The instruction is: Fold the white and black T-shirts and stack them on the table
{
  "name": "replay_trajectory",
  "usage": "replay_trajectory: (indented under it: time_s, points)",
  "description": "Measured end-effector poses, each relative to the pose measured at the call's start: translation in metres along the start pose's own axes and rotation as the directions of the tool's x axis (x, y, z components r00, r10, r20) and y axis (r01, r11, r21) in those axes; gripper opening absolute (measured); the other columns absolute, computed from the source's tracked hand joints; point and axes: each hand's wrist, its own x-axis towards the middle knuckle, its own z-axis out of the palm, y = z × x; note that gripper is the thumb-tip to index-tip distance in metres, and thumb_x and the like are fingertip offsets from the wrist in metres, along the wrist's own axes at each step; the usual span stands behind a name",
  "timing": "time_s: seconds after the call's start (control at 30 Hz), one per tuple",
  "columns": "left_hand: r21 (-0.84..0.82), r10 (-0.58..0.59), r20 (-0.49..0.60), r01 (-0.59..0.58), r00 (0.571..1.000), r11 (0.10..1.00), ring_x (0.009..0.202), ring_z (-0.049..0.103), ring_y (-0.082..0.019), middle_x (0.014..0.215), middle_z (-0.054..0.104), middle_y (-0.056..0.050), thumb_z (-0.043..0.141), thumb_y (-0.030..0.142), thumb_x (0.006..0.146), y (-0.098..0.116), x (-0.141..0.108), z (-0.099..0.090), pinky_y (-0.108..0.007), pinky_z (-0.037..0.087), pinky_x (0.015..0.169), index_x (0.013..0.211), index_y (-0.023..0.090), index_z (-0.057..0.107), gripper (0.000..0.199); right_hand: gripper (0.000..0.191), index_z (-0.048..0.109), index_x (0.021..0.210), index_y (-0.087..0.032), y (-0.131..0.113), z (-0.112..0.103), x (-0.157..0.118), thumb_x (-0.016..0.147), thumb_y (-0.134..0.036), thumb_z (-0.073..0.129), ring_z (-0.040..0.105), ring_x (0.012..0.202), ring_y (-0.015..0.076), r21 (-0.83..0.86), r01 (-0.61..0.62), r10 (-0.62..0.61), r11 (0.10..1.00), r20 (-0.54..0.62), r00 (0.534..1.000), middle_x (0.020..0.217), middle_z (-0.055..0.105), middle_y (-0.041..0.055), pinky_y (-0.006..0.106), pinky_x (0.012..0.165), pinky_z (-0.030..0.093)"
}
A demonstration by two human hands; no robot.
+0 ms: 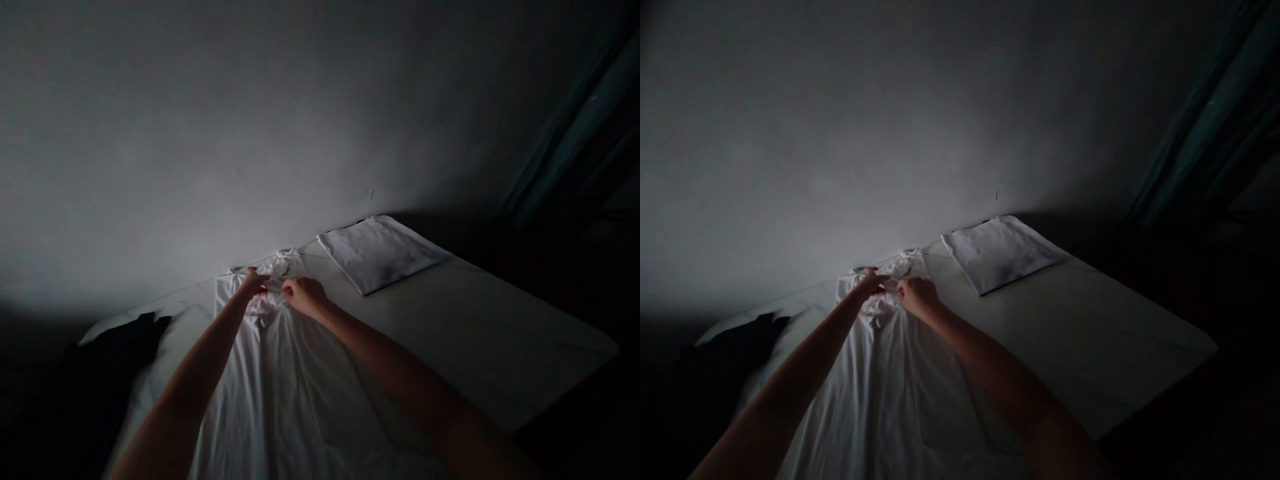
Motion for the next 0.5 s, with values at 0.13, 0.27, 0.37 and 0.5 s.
replay_trajectory:
  time_s: [0.13, 0.27, 0.37, 0.5]
  points:
    - [0.212, 0.089, -0.010, -0.085, 0.996, 0.974, 0.067, 0.066, -0.020, 0.073, 0.063, -0.002, 0.069, 0.032, 0.078, 0.012, 0.021, -0.004, -0.030, 0.051, 0.064, 0.117, 0.018, 0.056, 0.043, 0.020, 0.071, 0.104, -0.016, -0.029, 0.024, 0.003, 0.087, -0.015, 0.060, 0.067, 0.104, 0.0237, -0.190, 0.137, -0.115, 0.972, 0.121, 0.986, 0.117, 0.070, 0.0104, 0.032, 0.086, 0.053]
    - [0.334, 0.220, 0.045, -0.222, 0.975, 0.916, 0.083, 0.065, -0.022, 0.077, 0.067, -0.004, 0.072, 0.032, 0.074, 0.023, 0.036, 0.001, -0.027, 0.047, 0.070, 0.087, 0.019, 0.067, 0.020, 0.027, 0.070, 0.107, -0.012, -0.048, 0.048, 0.014, 0.089, -0.006, 0.050, 0.066, 0.105, 0.0272, -0.290, 0.071, -0.044, 0.954, 0.098, 0.994, 0.114, 0.070, 0.0156, 0.038, 0.085, 0.055]
    - [0.382, 0.264, 0.088, -0.277, 0.961, 0.882, 0.078, 0.064, -0.020, 0.072, 0.067, -0.002, 0.072, 0.033, 0.074, 0.027, 0.041, 0.007, -0.025, 0.045, 0.067, 0.081, 0.019, 0.069, 0.016, 0.033, 0.070, 0.107, -0.010, -0.052, 0.053, 0.021, 0.090, -0.001, 0.043, 0.068, 0.098, 0.0262, -0.334, -0.002, 0.026, 0.942, 0.066, 0.997, 0.105, 0.072, 0.0169, 0.036, 0.080, 0.056]
    - [0.431, 0.316, 0.079, -0.318, 0.945, 0.844, 0.080, 0.064, -0.020, 0.079, 0.070, -0.004, 0.069, 0.033, 0.077, 0.026, 0.039, 0.006, -0.026, 0.045, 0.069, 0.086, 0.017, 0.070, 0.018, 0.034, 0.067, 0.110, -0.011, -0.040, 0.045, 0.021, 0.092, -0.002, 0.040, 0.069, 0.095, 0.0239, -0.312, -0.010, 0.030, 0.950, 0.060, 0.998, 0.105, 0.072, 0.0153, 0.033, 0.078, 0.055]
